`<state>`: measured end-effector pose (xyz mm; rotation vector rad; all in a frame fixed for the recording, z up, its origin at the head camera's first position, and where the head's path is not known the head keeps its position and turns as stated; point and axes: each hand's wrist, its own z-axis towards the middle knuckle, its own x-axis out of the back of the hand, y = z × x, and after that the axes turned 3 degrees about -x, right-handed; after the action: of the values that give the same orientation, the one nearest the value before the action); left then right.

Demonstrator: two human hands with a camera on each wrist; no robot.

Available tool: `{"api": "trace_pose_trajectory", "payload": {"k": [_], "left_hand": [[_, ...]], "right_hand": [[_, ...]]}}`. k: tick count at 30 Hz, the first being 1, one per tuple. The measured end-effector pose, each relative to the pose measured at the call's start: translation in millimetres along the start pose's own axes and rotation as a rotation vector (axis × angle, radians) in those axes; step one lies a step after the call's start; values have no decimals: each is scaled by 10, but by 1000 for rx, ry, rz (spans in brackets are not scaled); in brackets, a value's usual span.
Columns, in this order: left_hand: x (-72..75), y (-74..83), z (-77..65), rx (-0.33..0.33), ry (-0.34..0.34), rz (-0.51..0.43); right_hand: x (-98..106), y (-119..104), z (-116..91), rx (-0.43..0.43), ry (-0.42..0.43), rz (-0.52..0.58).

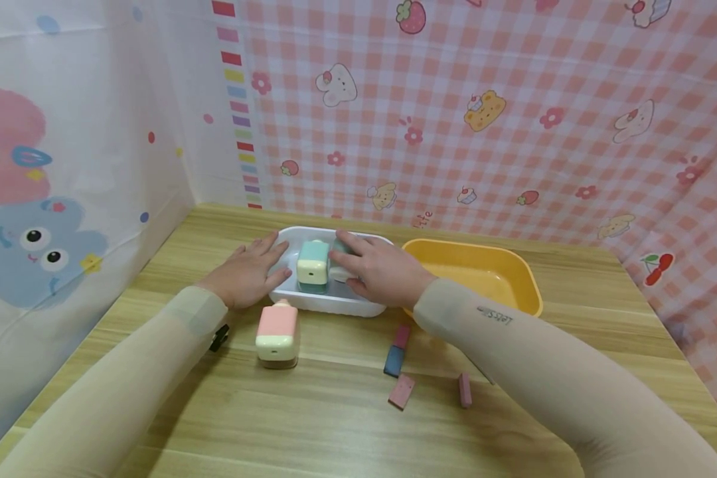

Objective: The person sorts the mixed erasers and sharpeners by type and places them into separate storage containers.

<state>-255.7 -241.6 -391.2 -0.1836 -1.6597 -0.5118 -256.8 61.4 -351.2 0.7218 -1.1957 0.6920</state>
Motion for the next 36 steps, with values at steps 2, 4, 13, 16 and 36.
{"api": "trace_pose_trajectory", "payload": {"k": [2,4,13,16,36], "left_hand": [[-1,0,0,-2,3,0],[-2,-4,1,-3,6,2],[-11,-19,4,-7,10,0],[-20,-25,12,-8,12,4],[-19,-10,3,-6,10,-1]], "right_hand": [[6,-4,4,-20,-23,17],[11,-6,13,-40,-43,35],[33,-10,66,-80,-113,63],[54,-17,88,-97,-125,88],[31,-51,185,-173,-246,151]]}}
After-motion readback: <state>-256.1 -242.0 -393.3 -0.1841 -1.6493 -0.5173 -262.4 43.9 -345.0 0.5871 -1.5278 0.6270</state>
